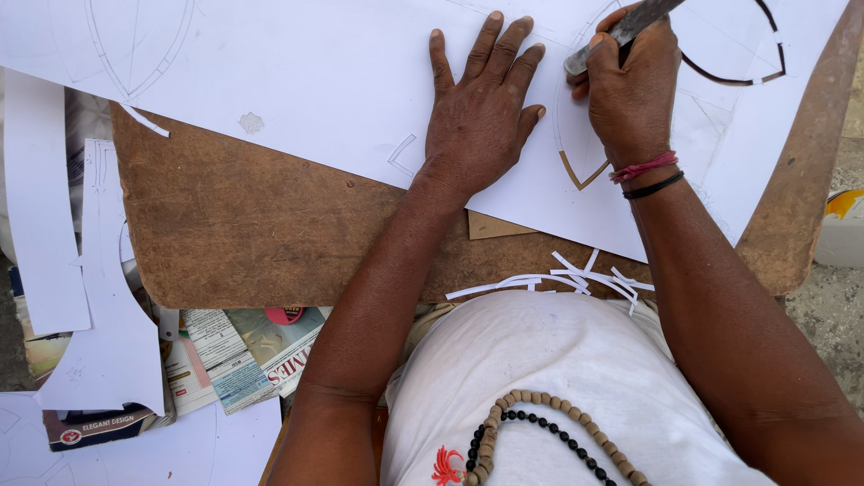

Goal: The person uses a utility knife to cut along pre-drawn lines on a large sheet of white paper, creating a decorative floral stencil. They hold the paper steady with one hand while guiding the knife with the other, removing small cut pieces as they progress.

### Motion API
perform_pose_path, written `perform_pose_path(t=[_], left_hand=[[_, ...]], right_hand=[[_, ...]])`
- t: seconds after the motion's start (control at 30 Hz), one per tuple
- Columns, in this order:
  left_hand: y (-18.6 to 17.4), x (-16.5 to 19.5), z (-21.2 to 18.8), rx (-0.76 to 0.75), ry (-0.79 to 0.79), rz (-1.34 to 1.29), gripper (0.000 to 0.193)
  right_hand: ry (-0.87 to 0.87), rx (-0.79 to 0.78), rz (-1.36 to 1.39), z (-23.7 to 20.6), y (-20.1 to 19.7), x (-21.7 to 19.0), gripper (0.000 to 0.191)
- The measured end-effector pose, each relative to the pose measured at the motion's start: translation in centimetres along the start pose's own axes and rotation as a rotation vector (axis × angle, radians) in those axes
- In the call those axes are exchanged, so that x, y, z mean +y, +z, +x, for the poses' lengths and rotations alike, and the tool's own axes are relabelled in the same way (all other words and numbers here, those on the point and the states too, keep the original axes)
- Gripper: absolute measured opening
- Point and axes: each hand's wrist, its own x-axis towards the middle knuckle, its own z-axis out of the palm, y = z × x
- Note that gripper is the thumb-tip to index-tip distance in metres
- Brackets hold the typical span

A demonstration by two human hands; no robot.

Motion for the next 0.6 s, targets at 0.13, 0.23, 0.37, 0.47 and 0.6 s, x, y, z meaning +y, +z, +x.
perform_pose_path(t=[0.13, 0.23, 0.37, 0.47, 0.6], left_hand=[[0.1, 0.0, 0.0, 0.0, -0.006, 0.003, 0.061], [0.2, 0.0, 0.0, 0.003, -0.005, 0.006, 0.06], [0.1, -0.1, 0.0, 0.002, -0.008, -0.01, 0.059], [0.1, -0.1, -0.2, 0.01, -0.001, 0.0, 0.059], [0.0, -0.1, -0.3, 0.015, -0.001, -0.007, 0.058]], right_hand=[[-0.004, -0.03, 0.038, -0.4, -0.2, 0.3, 0.011], [-0.017, -0.038, 0.036, -0.8, -0.3, 0.6, 0.014], [-0.028, -0.069, 0.007, -0.9, -0.5, 0.8, 0.012], [-0.022, -0.085, -0.001, -1.0, -0.6, 1.0, 0.009], [-0.015, -0.102, -0.014, -1.3, -0.7, 1.1, 0.007]])
